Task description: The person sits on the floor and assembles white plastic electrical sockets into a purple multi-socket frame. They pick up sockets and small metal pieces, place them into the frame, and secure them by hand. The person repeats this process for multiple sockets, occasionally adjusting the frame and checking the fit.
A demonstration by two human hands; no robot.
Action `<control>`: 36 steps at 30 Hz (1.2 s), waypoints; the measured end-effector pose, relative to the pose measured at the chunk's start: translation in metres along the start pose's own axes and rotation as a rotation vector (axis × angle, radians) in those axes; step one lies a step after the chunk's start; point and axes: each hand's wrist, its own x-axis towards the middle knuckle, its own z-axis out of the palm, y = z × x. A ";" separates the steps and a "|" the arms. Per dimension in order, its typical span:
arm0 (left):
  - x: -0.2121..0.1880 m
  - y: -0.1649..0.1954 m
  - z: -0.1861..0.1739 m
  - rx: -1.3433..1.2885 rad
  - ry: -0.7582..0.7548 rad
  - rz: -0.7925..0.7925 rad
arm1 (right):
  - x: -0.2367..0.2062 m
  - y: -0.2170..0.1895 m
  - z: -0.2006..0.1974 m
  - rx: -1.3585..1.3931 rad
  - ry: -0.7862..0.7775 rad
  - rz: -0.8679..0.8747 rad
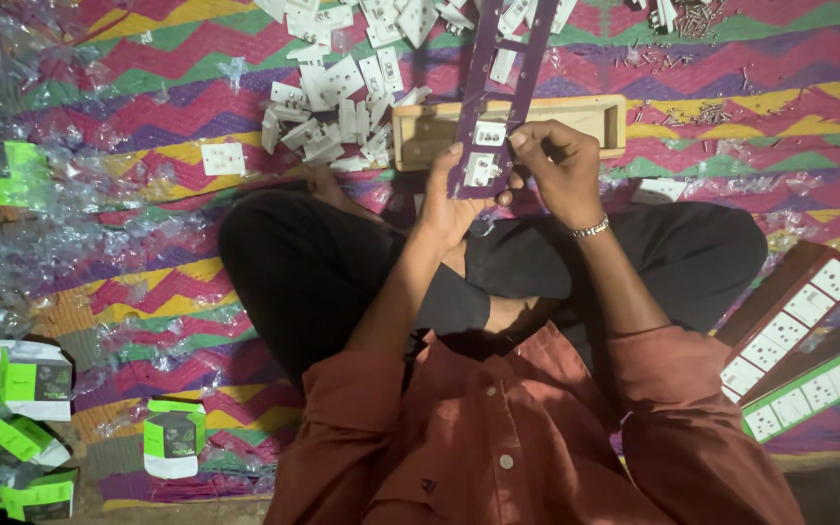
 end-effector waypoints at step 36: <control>-0.009 0.013 0.012 -0.247 -0.026 0.043 | -0.007 0.007 -0.002 -0.097 -0.126 -0.177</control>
